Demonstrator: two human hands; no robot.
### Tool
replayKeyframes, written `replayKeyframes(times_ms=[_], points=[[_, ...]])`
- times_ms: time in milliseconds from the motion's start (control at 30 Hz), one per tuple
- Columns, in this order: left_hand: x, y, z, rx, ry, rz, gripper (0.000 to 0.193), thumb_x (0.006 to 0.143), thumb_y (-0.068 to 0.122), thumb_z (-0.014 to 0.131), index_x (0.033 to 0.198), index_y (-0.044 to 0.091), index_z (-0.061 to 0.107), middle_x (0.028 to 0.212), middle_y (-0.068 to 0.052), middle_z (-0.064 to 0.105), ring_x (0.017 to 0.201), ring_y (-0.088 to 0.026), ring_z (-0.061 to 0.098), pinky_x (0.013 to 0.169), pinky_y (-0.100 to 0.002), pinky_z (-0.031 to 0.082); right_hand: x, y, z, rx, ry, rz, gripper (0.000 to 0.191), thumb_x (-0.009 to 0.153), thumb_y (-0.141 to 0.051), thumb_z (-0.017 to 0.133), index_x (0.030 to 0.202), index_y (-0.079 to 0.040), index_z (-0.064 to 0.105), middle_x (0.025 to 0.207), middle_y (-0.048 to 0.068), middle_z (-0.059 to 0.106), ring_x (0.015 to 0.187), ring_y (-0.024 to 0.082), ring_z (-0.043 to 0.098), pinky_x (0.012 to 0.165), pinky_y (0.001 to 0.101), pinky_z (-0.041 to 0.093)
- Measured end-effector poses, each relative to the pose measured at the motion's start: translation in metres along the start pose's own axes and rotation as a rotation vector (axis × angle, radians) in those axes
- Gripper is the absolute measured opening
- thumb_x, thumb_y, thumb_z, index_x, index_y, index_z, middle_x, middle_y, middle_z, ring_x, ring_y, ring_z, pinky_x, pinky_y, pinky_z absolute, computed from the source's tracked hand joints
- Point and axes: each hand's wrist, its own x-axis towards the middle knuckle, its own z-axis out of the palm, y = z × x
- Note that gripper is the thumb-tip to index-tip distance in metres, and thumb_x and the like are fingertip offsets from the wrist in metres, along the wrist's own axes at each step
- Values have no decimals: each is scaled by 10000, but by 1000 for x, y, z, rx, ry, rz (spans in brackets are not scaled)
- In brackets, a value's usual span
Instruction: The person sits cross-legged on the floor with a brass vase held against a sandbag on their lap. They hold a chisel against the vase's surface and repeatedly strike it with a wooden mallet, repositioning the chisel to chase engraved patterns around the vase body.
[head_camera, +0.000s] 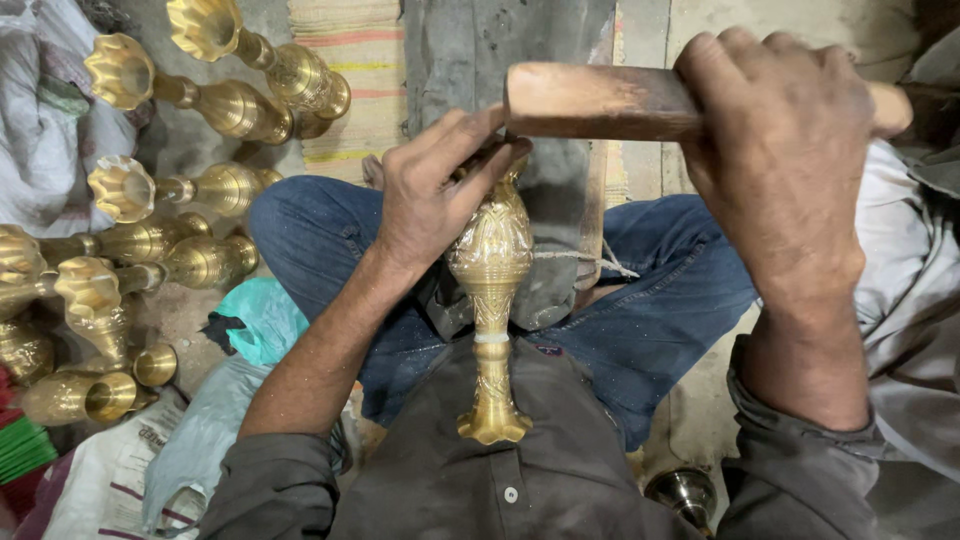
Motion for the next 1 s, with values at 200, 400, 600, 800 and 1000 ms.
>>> replayKeyframes(times_ms=[200, 400, 600, 800, 1000], points=[[-3, -5, 3, 18, 5, 13, 378, 1015, 162, 809, 1352, 73, 661, 976, -39, 716, 827, -112, 716, 688, -266, 609, -1, 2, 5, -97, 55, -26, 237, 915, -92, 838, 1002, -49, 623, 877, 64, 672, 802, 222, 682, 739, 386, 509], [-3, -6, 4, 7, -1, -9, 381, 1010, 172, 816, 1347, 80, 663, 962, -36, 723, 790, -99, 707, 640, -253, 597, -4, 6, 8, 43, -17, 38, 254, 915, -96, 808, 1045, -50, 596, 901, 69, 657, 865, 224, 673, 829, 408, 507], [0, 0, 0, -10, -22, -31, 404, 1004, 142, 809, 1370, 48, 665, 931, -47, 706, 781, -115, 692, 654, -271, 591, -8, 7, 8, 149, 17, 43, 276, 882, -74, 793, 1055, -48, 579, 884, 104, 604, 874, 283, 642, 830, 420, 497], [2, 3, -2, -27, 7, -39, 387, 997, 139, 821, 1336, 37, 663, 966, -62, 719, 826, -127, 725, 674, -278, 600, -6, 8, 9, 121, -14, 52, 252, 860, -83, 761, 1013, -53, 563, 878, 89, 601, 869, 282, 643, 795, 399, 498], [2, 2, -1, -25, -2, -33, 369, 1002, 151, 811, 1322, 36, 666, 968, -57, 722, 835, -127, 729, 679, -279, 606, -10, 10, 7, 207, -64, 97, 248, 905, -51, 724, 1108, -33, 582, 977, 107, 646, 940, 282, 662, 843, 398, 509]])
